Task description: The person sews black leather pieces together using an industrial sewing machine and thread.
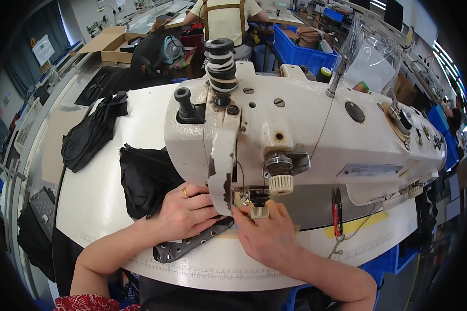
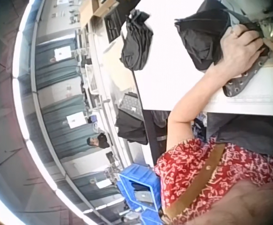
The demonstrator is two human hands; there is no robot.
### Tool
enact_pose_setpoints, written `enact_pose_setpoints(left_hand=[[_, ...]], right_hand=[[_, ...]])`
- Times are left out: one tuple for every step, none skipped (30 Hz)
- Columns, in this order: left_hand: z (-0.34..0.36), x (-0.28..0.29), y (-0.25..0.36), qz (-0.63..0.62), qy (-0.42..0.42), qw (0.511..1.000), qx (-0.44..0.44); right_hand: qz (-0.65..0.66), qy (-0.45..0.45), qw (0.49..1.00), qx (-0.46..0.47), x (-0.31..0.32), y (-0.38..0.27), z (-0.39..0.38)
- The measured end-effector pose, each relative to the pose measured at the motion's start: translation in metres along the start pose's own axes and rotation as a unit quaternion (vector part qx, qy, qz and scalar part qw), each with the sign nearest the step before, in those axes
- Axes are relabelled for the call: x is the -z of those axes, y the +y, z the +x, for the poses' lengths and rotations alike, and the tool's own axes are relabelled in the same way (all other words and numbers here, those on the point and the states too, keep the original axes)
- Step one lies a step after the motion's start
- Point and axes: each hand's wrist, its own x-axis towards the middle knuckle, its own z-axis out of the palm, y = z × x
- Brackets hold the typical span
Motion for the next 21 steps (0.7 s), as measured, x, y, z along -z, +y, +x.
enact_pose_setpoints(left_hand=[[0.000,-0.001,-0.001,-0.004,0.000,1.000,-0.002],[0.001,-0.002,-0.002,-0.008,0.000,1.000,-0.005],[0.001,-0.002,-0.003,-0.007,0.000,1.000,-0.005],[0.003,-0.002,-0.004,-0.004,0.003,1.000,-0.002],[0.004,-0.002,-0.005,-0.001,0.006,1.000,0.000],[0.004,-0.002,-0.008,0.001,0.006,1.000,-0.002],[0.003,-0.002,-0.010,-0.007,0.001,1.000,-0.013],[0.003,-0.001,-0.012,-0.014,-0.004,1.000,-0.024],[0.003,-0.001,-0.012,-0.014,-0.004,1.000,-0.025],[0.003,-0.001,-0.012,-0.010,-0.004,1.000,-0.021],[0.003,-0.002,-0.012,-0.006,-0.004,1.000,-0.018],[0.003,-0.002,-0.012,-0.006,-0.001,1.000,-0.017],[0.003,-0.002,-0.013,-0.006,-0.006,1.000,-0.015],[0.003,-0.002,-0.014,-0.008,-0.010,1.000,-0.013],[0.003,-0.002,-0.014,-0.008,-0.009,1.000,-0.011],[0.004,-0.001,-0.015,-0.008,-0.009,1.000,-0.013],[0.004,-0.001,-0.015,-0.008,-0.009,1.000,-0.016],[0.005,0.000,-0.017,-0.010,-0.010,1.000,-0.017],[0.006,0.001,-0.018,-0.007,-0.015,1.000,-0.019],[0.007,0.001,-0.018,-0.005,-0.021,1.000,-0.023],[0.007,0.002,-0.018,-0.006,-0.023,0.999,-0.024]], right_hand=[[0.003,0.001,1.000,-0.001,0.000,0.001,0.001],[0.006,0.003,1.000,-0.002,0.000,0.003,0.001],[0.006,0.004,1.000,-0.001,-0.001,0.003,0.002],[0.000,0.007,1.000,-0.006,-0.002,0.002,0.004],[-0.006,0.010,1.000,-0.010,-0.002,0.001,0.005],[-0.007,0.012,1.000,-0.010,-0.001,0.001,0.005],[-0.019,0.002,1.000,-0.015,0.000,0.000,0.005],[-0.030,-0.009,0.999,-0.021,0.001,0.000,0.005],[-0.031,-0.008,0.999,-0.021,0.000,0.000,0.006],[-0.034,0.002,0.999,-0.013,-0.001,0.001,0.006],[-0.038,0.012,0.999,-0.004,-0.002,0.001,0.007],[-0.039,0.011,0.999,-0.002,-0.001,0.001,0.007],[-0.035,0.002,0.999,-0.015,-0.001,-0.001,0.007],[-0.030,-0.007,0.999,-0.027,-0.002,-0.001,0.007],[-0.030,-0.009,0.999,-0.026,-0.002,-0.001,0.007],[-0.032,-0.002,0.999,-0.023,-0.003,-0.001,0.007],[-0.034,0.006,0.999,-0.021,-0.003,0.000,0.007],[-0.034,0.006,0.999,-0.023,-0.005,-0.001,0.008],[-0.026,0.024,0.999,-0.024,-0.007,-0.001,0.009],[-0.018,0.042,0.999,-0.025,-0.009,0.000,0.010],[-0.018,0.042,0.999,-0.027,-0.010,0.000,0.010]])
